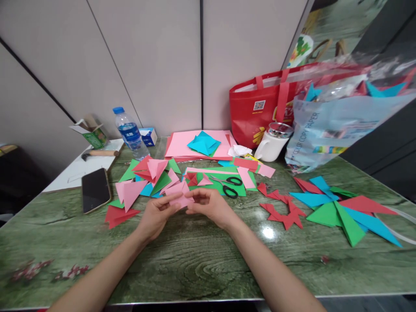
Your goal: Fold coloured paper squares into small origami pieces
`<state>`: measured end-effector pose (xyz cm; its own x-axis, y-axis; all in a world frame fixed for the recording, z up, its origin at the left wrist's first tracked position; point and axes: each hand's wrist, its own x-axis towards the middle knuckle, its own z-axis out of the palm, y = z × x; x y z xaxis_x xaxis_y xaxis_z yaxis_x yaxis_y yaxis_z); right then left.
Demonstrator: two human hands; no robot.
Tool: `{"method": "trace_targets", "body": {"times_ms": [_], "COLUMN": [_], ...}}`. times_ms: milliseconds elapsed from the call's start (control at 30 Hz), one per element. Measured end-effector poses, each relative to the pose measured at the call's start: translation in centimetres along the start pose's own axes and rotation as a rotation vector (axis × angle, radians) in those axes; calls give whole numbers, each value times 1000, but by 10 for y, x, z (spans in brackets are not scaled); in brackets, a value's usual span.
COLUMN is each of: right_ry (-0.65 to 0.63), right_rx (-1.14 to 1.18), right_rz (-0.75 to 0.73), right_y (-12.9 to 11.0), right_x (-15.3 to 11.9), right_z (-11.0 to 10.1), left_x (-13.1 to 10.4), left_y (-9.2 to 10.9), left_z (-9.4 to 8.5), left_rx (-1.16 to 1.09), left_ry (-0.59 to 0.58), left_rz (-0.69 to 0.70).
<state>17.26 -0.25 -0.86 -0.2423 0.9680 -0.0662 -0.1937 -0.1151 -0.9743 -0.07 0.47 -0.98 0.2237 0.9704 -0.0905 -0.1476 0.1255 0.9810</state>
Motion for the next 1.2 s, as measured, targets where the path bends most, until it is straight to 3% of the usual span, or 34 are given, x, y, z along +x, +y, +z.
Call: {"method": "trace_targets", "body": {"times_ms": [67,200,433,600,933,1200], "right_ry": [90,178,126,98,168,280], "right_rx": [-130,-177,105,144,127,-54], "right_rz": [-72,-92,-5,-5,-88,-192], "right_y": [4,13,2,-5,3,3], "right_x": [1,4,2,1,2,6], "right_z": [5,11,5,1,10,7], "left_x": [-1,-1,0,1,-2,-1], "left_y": [-2,-4,6,8,1,7], "left_z": [1,1,2,1,1,5], "left_rx": [29,23,-114,-71,140,-27], "left_ry": [0,-17,11,44,54,-6], "left_rz": [-14,-38,-68,-2,123,144]}}
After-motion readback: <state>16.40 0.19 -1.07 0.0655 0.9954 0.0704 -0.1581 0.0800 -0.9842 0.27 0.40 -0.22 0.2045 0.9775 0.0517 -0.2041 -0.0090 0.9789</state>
